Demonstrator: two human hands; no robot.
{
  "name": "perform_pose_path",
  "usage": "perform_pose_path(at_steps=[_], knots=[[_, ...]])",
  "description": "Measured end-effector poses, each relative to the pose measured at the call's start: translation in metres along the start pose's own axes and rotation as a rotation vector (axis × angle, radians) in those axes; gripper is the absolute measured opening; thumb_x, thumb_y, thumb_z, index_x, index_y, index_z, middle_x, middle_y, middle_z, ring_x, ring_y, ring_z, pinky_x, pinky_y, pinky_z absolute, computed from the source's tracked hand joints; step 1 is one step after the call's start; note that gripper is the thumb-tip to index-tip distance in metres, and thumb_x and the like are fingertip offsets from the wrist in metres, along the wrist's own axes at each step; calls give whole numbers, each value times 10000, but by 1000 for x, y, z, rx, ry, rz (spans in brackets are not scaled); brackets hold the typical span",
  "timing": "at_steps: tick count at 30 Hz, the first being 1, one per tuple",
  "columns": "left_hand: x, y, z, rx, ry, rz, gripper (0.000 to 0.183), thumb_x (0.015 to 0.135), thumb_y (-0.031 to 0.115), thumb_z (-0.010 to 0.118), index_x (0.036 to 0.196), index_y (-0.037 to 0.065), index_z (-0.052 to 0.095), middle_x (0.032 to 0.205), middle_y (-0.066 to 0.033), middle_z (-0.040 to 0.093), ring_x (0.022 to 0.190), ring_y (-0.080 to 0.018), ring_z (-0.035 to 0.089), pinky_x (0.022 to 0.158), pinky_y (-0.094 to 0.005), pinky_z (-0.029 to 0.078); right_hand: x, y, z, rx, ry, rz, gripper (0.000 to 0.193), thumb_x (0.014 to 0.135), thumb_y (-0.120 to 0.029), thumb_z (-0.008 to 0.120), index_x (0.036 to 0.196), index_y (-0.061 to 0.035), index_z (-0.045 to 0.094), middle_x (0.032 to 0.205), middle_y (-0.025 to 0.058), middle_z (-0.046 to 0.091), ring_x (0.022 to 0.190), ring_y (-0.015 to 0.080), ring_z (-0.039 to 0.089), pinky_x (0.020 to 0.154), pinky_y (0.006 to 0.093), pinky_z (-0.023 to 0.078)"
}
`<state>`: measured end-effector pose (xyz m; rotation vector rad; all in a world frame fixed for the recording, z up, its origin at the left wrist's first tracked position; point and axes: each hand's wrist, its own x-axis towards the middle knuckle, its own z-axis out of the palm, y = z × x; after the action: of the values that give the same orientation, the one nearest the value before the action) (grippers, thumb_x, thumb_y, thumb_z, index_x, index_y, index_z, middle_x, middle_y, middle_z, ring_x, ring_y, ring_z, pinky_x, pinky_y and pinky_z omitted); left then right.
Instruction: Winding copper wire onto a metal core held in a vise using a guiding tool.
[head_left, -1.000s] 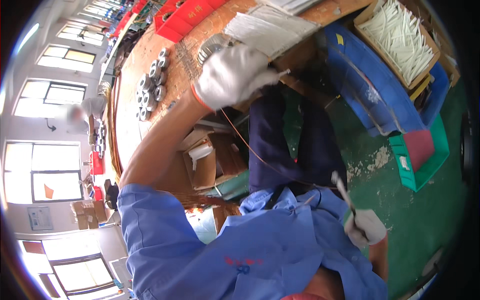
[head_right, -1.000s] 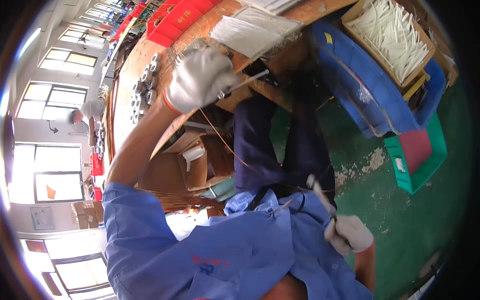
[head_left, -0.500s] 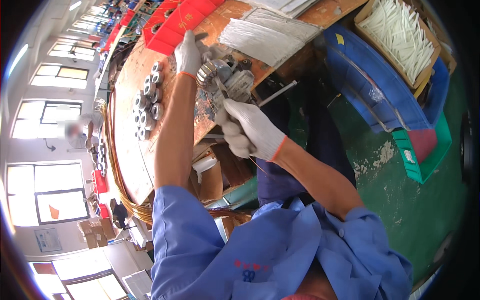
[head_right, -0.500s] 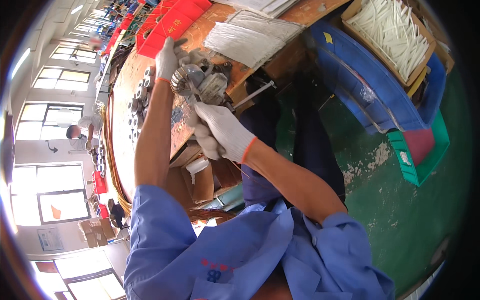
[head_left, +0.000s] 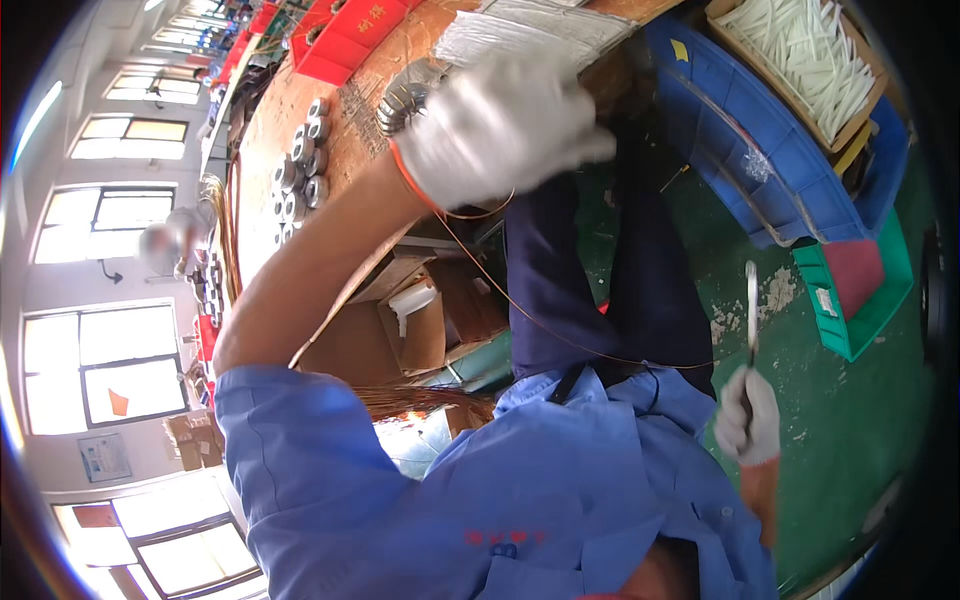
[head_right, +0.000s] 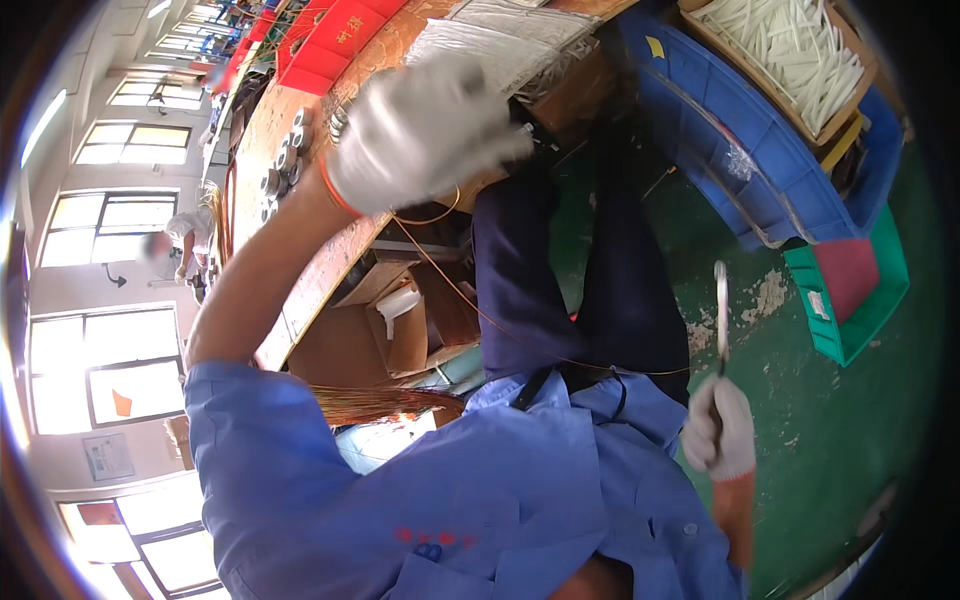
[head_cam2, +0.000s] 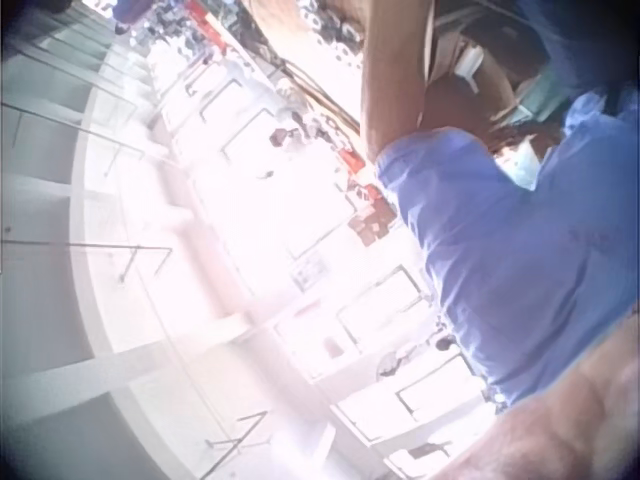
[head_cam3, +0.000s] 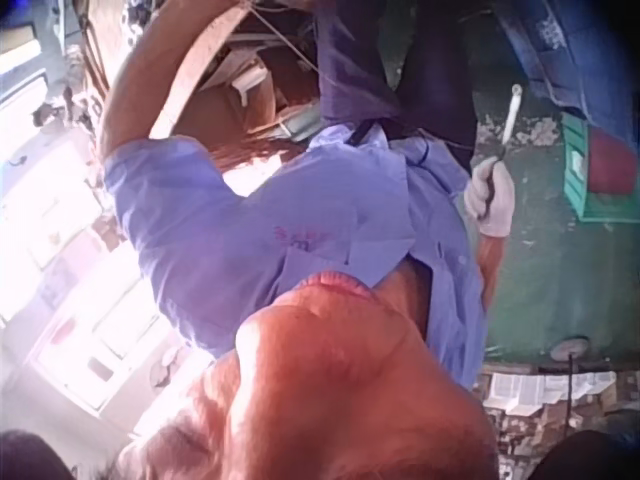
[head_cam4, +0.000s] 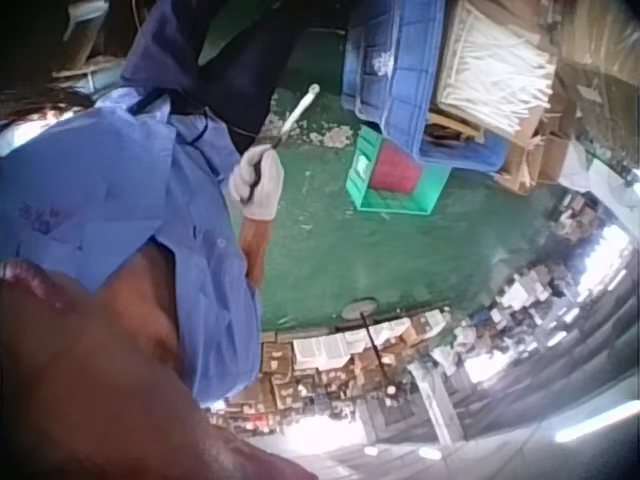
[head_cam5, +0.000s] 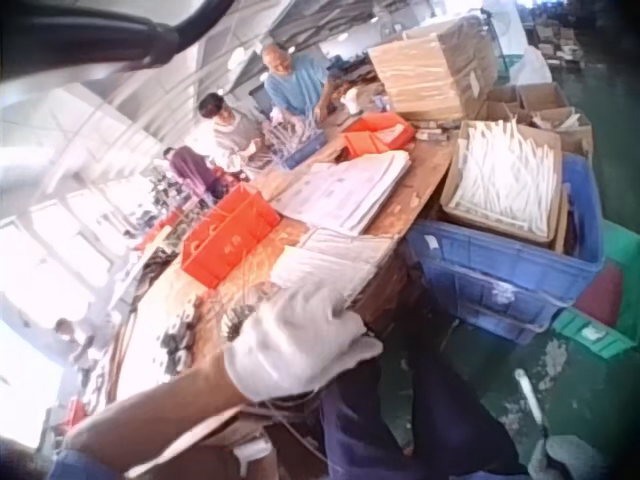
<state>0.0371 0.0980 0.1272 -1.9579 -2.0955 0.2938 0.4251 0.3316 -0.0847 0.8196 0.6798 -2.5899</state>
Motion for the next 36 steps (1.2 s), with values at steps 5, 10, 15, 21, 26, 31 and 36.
perform_pose_path(at_steps=[5, 10, 15, 21, 26, 31, 36], knots=[[-3, -45, -18, -150, 291, -114, 266, 1005, 298, 663, 1131, 78, 743, 1018, -130, 711, 903, -270, 685, 786, -388, 578, 134, 10, 132, -29, -338, -305, 428, 1132, -359, 449, 1143, 21, 646, 1374, 224, 656, 1323, 341, 623, 1038, 426, 542], [-59, -22, 13, -122, -139, -262, 467, 1049, 446, 585, 1206, 23, 704, 1064, -147, 709, 991, -351, 685, 953, -451, 535, 220, 9, 241, 72, -702, -270, 399, 1142, -318, 450, 852, -58, 535, 1043, 115, 636, 922, 229, 618, 858, 323, 524], [-56, 26, 5, -171, -264, -119, 638, 864, 643, 713, 1004, 21, 699, 834, -151, 630, 888, -351, 664, 907, -475, 525, 116, -3, 168, -251, -609, -390, 459, 1159, -314, 368, 766, -96, 464, 646, 40, 433, 569, 151, 422, 594, 328, 420], [-3, -8, 17, -29, 65, -55, 286, 994, 336, 709, 838, 96, 691, 681, -85, 612, 574, -284, 618, 545, -397, 522, 61, 4, 65, -83, 113, -636, 446, 1037, -436, 639, 931, -4, 601, 859, 189, 661, 766, 282, 711, 667, 413, 587], [35, -109, 1, -541, 400, -910, 611, 1098, 504, 509, 766, 5, 631, 560, -32, 509, 524, -195, 544, 546, -382, 426, 103, -15, 69, -631, 183, 304, 293, 1036, -205, 506, 840, -20, 622, 773, 102, 692, 543, 121, 645, 482, 249, 454], [-16, -164, 28, -1200, 696, -1251, 372, 1062, 343, 607, 867, 28, 567, 621, -18, 413, 502, -129, 423, 454, -302, 345, 143, -29, 225, -482, -578, 202, 368, 1124, -261, 442, 826, -75, 551, 609, -4, 505, 422, 69, 477, 397, 258, 354], [-76, -165, 92, -1420, 876, -1419, 403, 1054, 374, 592, 889, 7, 571, 634, -3, 380, 518, -102, 401, 453, -277, 325, 190, -5, 339, -8, -444, 166, 417, 1105, -438, 495, 893, -83, 544, 651, -10, 464, 388, 113, 393, 361, 305, 359]])
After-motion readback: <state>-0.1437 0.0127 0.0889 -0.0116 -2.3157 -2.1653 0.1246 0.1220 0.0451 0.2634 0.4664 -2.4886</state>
